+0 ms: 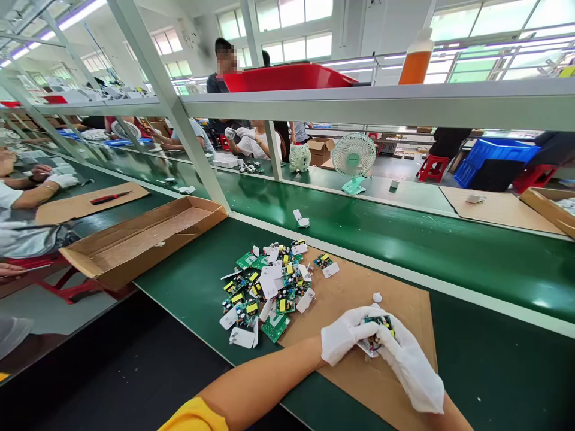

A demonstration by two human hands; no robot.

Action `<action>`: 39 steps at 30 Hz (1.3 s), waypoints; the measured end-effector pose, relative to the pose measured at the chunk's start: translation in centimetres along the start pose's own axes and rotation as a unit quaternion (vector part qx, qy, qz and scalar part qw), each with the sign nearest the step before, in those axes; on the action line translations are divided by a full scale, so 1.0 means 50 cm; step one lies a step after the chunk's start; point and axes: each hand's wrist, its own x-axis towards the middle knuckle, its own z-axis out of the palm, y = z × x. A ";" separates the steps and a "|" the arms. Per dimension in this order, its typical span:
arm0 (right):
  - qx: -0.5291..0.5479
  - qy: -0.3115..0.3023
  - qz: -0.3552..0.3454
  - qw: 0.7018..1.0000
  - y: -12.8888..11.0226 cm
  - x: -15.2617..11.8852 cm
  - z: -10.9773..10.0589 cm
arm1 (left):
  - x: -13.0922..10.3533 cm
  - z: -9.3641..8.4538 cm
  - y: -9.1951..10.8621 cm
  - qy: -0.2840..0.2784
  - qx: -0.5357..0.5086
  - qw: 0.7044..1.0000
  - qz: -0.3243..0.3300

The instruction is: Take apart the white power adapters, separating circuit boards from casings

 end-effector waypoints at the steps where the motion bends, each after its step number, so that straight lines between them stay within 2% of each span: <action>1: 0.004 0.002 0.002 1.000 0.002 0.002 0.004 | 0.001 -0.002 -0.001 0.005 -0.001 1.000 0.004; 7: 0.023 0.030 0.012 0.999 -0.001 0.015 0.013 | 0.003 0.001 -0.007 0.032 0.027 0.999 0.019; 10: 0.046 0.019 0.031 0.998 -0.016 0.014 0.011 | -0.005 0.010 -0.009 0.093 0.102 0.988 0.076; 11: 0.062 0.012 0.036 0.997 -0.021 0.014 0.012 | -0.010 0.013 -0.008 0.121 0.155 0.974 0.115; 13: 0.122 0.000 0.047 0.991 -0.025 0.013 0.014 | -0.018 0.019 -0.005 0.156 0.296 0.924 0.184; 16: 0.223 -0.007 0.076 0.972 -0.019 0.011 0.017 | -0.023 0.021 0.001 0.136 0.455 0.850 0.228; 18: 0.241 -0.012 0.091 0.966 -0.013 0.010 0.017 | -0.022 0.020 0.002 0.138 0.490 0.825 0.245; 20: 0.210 -0.017 0.087 0.974 -0.008 0.009 0.013 | -0.020 0.018 0.003 0.155 0.507 0.807 0.259; 24: 0.025 0.008 0.022 0.999 -0.006 0.013 0.006 | -0.022 0.018 0.001 0.136 0.561 0.772 0.266; 26: -0.040 0.021 0.008 0.999 -0.004 0.017 0.006 | -0.023 0.019 -0.002 0.127 0.565 0.771 0.264; 28: -0.046 0.013 0.012 0.999 -0.005 0.018 0.008 | -0.024 0.019 -0.005 0.129 0.543 0.787 0.263; 30: 0.002 -0.006 0.029 1.000 -0.012 0.016 0.011 | -0.024 0.016 -0.008 0.128 0.521 0.803 0.260; 33: 0.141 -0.040 0.067 0.987 -0.031 0.010 0.015 | -0.023 0.013 -0.008 0.124 0.508 0.815 0.250; 35: 0.218 -0.067 0.080 0.970 -0.041 0.007 0.016 | -0.023 0.013 -0.006 0.123 0.514 0.814 0.242; 39: 0.248 -0.079 0.081 0.962 -0.032 0.011 0.013 | -0.023 0.012 -0.006 0.109 0.542 0.799 0.238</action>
